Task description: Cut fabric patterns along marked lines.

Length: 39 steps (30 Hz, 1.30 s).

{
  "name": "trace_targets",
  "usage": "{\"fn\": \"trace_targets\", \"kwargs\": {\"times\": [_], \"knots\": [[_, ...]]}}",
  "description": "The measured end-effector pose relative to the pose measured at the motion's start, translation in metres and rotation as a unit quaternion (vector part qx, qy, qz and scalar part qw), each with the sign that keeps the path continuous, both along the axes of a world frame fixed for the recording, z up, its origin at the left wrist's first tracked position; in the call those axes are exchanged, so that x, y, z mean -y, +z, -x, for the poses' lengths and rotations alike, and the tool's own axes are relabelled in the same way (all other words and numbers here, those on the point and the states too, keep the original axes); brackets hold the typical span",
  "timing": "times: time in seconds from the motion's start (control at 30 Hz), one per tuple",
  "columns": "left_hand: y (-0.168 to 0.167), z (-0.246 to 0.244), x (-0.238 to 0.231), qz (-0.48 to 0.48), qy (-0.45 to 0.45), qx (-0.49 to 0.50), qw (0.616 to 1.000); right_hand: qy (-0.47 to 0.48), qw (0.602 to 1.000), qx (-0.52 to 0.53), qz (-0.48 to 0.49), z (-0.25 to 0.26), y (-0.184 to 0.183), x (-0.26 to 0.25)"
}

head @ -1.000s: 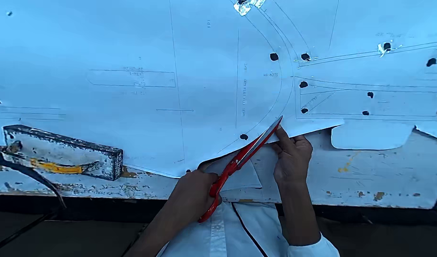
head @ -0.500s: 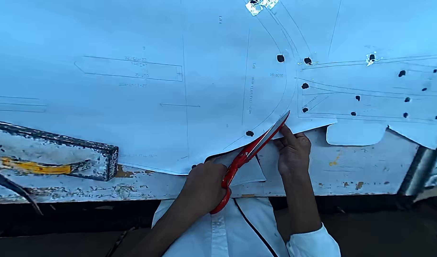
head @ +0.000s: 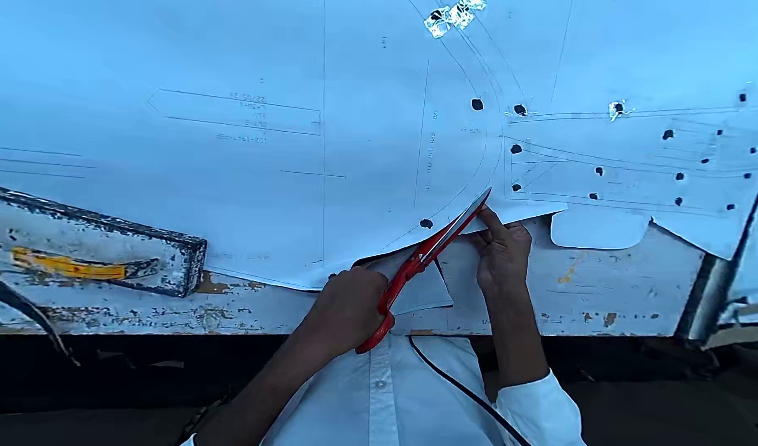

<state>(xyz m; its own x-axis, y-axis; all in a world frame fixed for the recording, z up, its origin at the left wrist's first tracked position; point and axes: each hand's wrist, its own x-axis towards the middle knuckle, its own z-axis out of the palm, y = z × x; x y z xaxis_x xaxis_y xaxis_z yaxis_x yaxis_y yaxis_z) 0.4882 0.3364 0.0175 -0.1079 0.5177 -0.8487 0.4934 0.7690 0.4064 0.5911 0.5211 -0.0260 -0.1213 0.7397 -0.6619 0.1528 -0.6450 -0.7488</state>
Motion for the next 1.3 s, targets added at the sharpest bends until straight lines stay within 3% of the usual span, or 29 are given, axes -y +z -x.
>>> {"fn": "trace_targets", "kwargs": {"times": [0.37,1.3], "knots": [[0.005,-0.022,-0.010,0.017,0.043,-0.059,0.997,-0.001,0.999,-0.030,0.041,-0.004,-0.003,-0.006],[-0.001,-0.018,-0.011,0.019,0.052,-0.035,0.998,-0.009,0.999,-0.016,0.032,0.000,0.000,-0.004]]}}
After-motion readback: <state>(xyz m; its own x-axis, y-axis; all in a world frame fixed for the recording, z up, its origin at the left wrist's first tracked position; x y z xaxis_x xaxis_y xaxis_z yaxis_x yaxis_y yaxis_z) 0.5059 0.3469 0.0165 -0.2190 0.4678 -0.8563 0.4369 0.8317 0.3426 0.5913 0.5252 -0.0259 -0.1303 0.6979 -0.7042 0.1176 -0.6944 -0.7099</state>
